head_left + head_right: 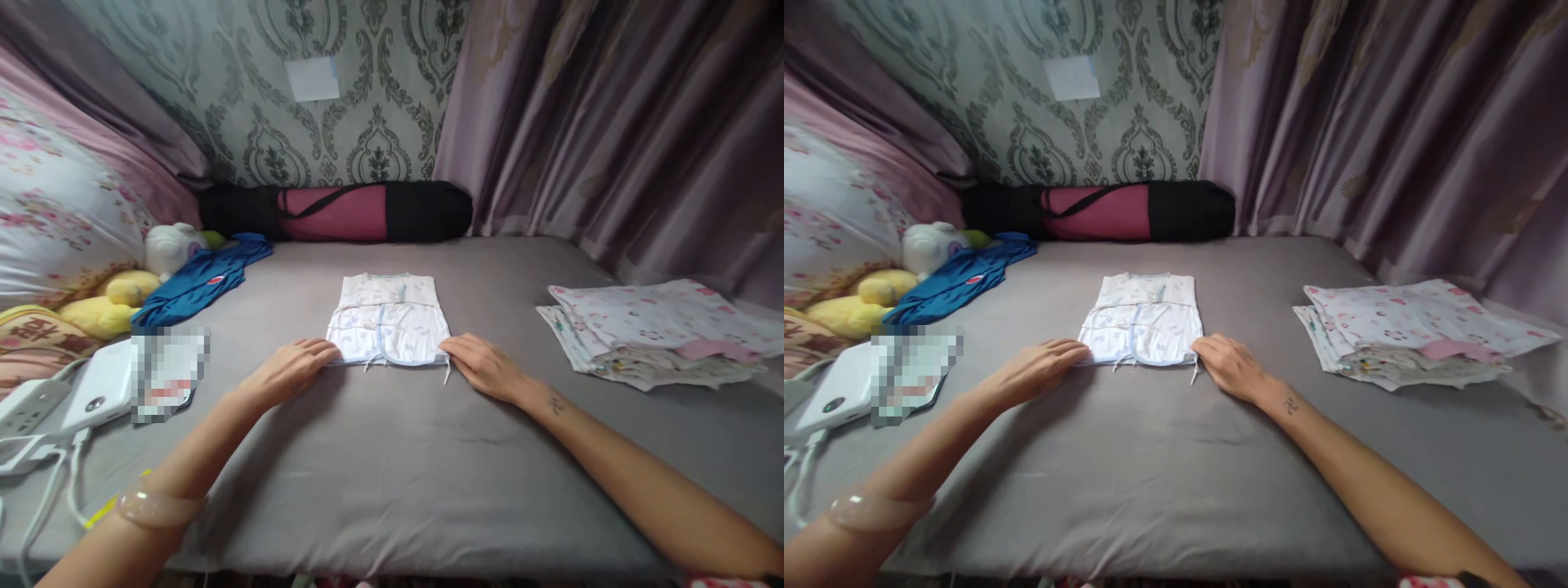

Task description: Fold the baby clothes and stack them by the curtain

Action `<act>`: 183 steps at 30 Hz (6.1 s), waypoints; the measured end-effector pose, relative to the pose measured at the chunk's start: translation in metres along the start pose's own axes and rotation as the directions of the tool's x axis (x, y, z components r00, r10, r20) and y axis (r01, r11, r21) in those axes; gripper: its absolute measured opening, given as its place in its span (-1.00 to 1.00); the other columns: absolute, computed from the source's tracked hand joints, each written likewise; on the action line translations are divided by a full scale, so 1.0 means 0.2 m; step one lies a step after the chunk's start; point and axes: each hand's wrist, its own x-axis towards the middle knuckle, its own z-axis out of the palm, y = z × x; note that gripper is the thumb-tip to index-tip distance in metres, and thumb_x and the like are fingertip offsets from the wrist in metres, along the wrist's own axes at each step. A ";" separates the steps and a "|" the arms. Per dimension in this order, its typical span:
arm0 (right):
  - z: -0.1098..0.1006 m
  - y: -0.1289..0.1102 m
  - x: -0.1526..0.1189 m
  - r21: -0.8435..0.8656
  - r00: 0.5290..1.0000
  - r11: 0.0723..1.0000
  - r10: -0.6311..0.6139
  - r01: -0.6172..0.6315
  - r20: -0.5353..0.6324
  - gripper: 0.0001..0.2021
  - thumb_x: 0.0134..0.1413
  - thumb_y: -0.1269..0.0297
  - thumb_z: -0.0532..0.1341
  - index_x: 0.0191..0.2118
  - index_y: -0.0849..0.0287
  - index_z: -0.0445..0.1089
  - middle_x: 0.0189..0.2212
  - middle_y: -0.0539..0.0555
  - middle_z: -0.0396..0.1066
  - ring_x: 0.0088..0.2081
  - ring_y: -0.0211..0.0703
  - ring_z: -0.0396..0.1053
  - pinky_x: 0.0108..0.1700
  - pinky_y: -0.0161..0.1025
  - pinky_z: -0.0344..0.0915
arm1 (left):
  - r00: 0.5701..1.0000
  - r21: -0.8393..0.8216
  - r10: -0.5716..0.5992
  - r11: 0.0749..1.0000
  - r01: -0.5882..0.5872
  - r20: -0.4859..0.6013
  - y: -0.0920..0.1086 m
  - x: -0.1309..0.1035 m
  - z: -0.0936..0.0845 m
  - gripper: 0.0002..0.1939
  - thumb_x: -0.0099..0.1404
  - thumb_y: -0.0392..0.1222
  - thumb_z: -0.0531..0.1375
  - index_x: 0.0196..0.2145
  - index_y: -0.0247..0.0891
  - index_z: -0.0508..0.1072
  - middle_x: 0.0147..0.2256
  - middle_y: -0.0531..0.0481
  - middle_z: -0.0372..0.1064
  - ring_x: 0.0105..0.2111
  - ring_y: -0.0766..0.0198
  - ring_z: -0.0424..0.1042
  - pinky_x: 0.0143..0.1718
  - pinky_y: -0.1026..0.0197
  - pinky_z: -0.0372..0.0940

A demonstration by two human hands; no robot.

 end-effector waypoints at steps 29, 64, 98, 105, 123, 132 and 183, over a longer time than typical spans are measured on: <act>0.06 0.09 0.17 0.252 0.911 0.958 0.221 -0.136 -0.349 -0.73 0.14 0.45 0.07 -0.10 0.08 0.41 -0.09 0.09 0.47 -0.04 -0.08 0.40 0.05 -0.10 0.30 | 0.766 -0.657 -0.589 0.688 0.308 -0.257 0.07 0.23 -0.06 -0.73 0.31 0.00 0.09 -0.23 -0.23 0.44 -0.34 0.00 0.44 -0.32 0.25 0.41 -0.29 0.28 0.31; 0.27 0.52 0.73 0.053 0.575 0.587 0.804 -0.808 -0.150 -0.72 0.27 0.26 0.02 -0.08 0.19 0.43 -0.14 0.22 0.50 -0.11 -0.04 0.45 -0.13 -0.23 0.29 | 0.403 -0.333 -0.890 0.454 0.827 -0.215 -0.45 0.81 0.27 -0.77 0.40 -0.12 -0.03 -0.18 -0.21 0.38 -0.15 -0.21 0.49 -0.09 0.06 0.45 -0.18 0.15 0.27; 0.33 0.12 0.90 -0.001 0.937 0.941 0.336 -0.337 0.094 -0.45 0.31 0.25 -0.17 0.36 0.28 0.00 0.36 0.16 -0.05 0.37 -0.02 -0.17 0.35 0.11 -0.31 | 0.814 0.040 -0.579 0.813 0.581 -0.046 -0.14 0.88 0.26 -0.47 0.46 -0.07 -0.19 0.29 -0.23 0.14 0.32 -0.18 0.03 0.33 -0.08 -0.07 0.27 -0.28 -0.20; 0.36 0.12 0.89 0.014 0.922 0.927 0.370 -0.374 0.118 -0.45 0.31 0.26 -0.16 0.37 0.23 -0.02 0.37 0.12 -0.06 0.37 -0.05 -0.16 0.34 0.09 -0.27 | 0.779 0.052 -0.627 0.778 0.626 0.014 -0.13 0.88 0.27 -0.43 0.46 -0.01 -0.22 0.34 -0.21 0.05 0.35 -0.15 -0.09 0.34 -0.12 -0.11 0.26 -0.32 -0.20; 0.34 0.16 0.91 -0.011 0.919 0.920 0.391 -0.391 0.055 -0.45 0.29 0.30 -0.19 0.34 0.37 0.05 0.35 0.17 -0.01 0.37 -0.07 -0.14 0.36 0.00 -0.27 | 0.829 0.058 -0.552 0.828 0.557 -0.085 -0.11 0.94 0.27 -0.47 0.47 -0.10 -0.22 0.29 -0.24 0.16 0.31 -0.12 0.05 0.34 0.08 -0.07 0.32 -0.16 -0.21; 0.32 0.15 0.90 -0.013 0.910 0.916 0.400 -0.401 0.113 -0.45 0.32 0.27 -0.20 0.34 0.34 0.04 0.35 0.15 -0.02 0.37 -0.07 -0.14 0.35 -0.03 -0.22 | 0.809 0.044 -0.587 0.809 0.586 0.020 -0.11 0.92 0.27 -0.46 0.48 -0.07 -0.23 0.32 -0.25 0.10 0.34 -0.13 -0.04 0.35 0.06 -0.09 0.31 -0.16 -0.16; 0.26 0.36 0.78 -0.128 0.824 0.819 0.567 -0.560 0.023 -0.38 0.34 0.13 -0.26 0.36 0.43 -0.06 0.39 0.23 -0.18 0.39 -0.02 -0.27 0.37 -0.02 -0.31 | 0.683 0.035 -0.724 0.683 0.729 -0.095 -0.30 0.79 0.18 -0.36 0.44 0.03 -0.25 0.33 -0.39 0.05 0.35 -0.24 -0.12 0.36 -0.01 -0.20 0.33 -0.15 -0.24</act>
